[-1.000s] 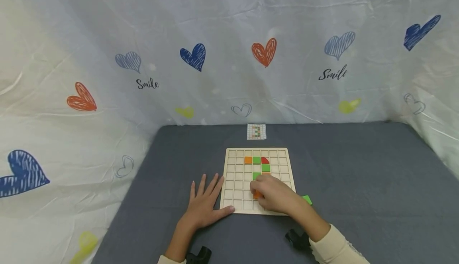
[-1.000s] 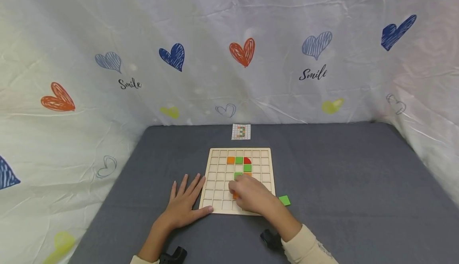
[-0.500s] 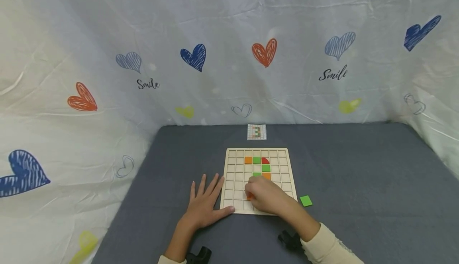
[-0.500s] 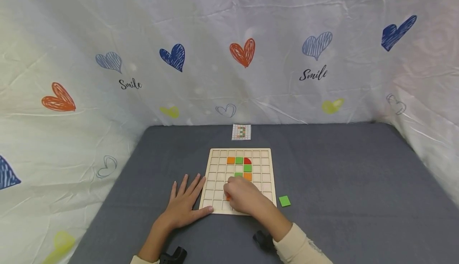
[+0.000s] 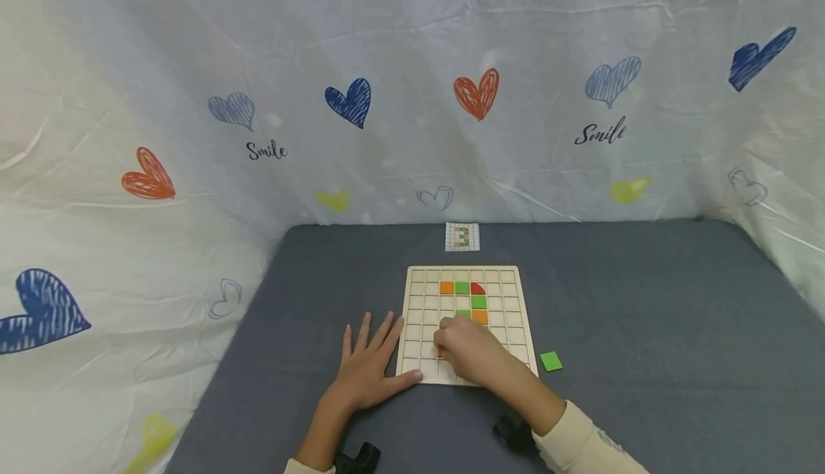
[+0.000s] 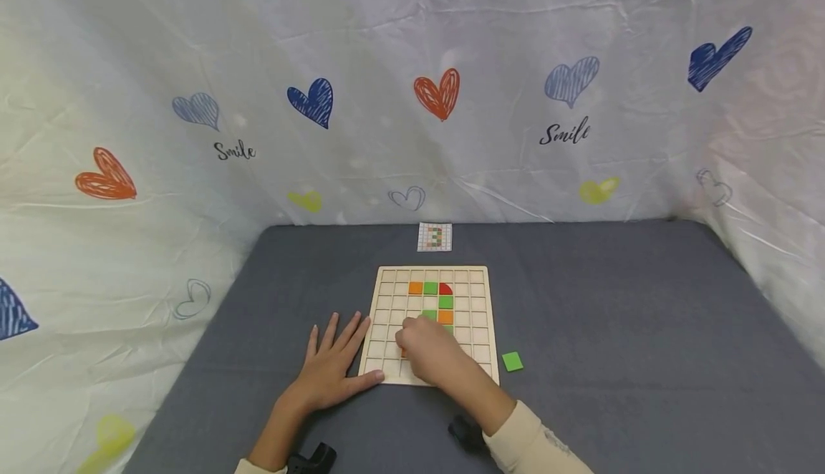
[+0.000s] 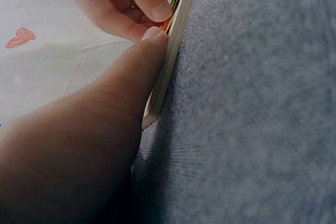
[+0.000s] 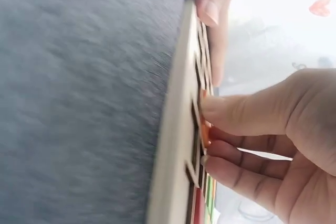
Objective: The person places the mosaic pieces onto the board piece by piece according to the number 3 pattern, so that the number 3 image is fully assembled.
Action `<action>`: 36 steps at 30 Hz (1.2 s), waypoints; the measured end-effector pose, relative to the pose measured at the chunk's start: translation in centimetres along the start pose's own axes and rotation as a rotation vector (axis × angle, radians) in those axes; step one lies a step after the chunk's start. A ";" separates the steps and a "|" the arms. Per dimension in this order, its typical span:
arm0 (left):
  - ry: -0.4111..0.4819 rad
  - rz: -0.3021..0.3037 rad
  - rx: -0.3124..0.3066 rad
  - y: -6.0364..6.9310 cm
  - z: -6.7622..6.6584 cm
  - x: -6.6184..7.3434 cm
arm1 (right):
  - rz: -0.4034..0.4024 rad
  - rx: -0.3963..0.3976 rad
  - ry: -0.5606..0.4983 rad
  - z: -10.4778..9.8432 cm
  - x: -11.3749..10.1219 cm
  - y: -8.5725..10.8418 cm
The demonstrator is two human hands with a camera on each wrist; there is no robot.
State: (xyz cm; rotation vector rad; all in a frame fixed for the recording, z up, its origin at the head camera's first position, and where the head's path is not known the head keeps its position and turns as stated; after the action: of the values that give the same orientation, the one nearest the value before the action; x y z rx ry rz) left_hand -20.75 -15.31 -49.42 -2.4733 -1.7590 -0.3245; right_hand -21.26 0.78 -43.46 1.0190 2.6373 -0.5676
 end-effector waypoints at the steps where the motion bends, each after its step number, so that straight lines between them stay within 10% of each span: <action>1: -0.002 0.000 -0.001 0.0 0.0 0.1 | -0.008 0.005 0.028 0.0 -0.2 0.2; 19: 0.001 -0.012 -0.003 0.1 0.4 0.0 | -0.088 0.095 -0.101 -2.1 0.4 5.2; 27: 0.030 0.012 0.024 0.0 0.6 0.1 | 0.131 0.143 0.041 -4.8 3.8 8.6; 36: 0.010 0.004 0.022 -0.2 0.5 -0.1 | 0.442 0.018 0.090 -5.9 7.3 11.1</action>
State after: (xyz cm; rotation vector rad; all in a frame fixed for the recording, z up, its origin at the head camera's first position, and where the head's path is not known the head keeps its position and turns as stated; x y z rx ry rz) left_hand -20.91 -15.24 -49.97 -2.4557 -1.7447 -0.3147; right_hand -19.50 15.18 -43.77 1.6032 2.3646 -0.4504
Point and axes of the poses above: each hand's wrist, its own y-axis away from the middle knuckle, its own z-axis out of the palm, x = y × z, the point moved 7 cm from there along -y, towards the middle knuckle, and after that the axes turned 7 degrees about -y, right-handed, at the moved point
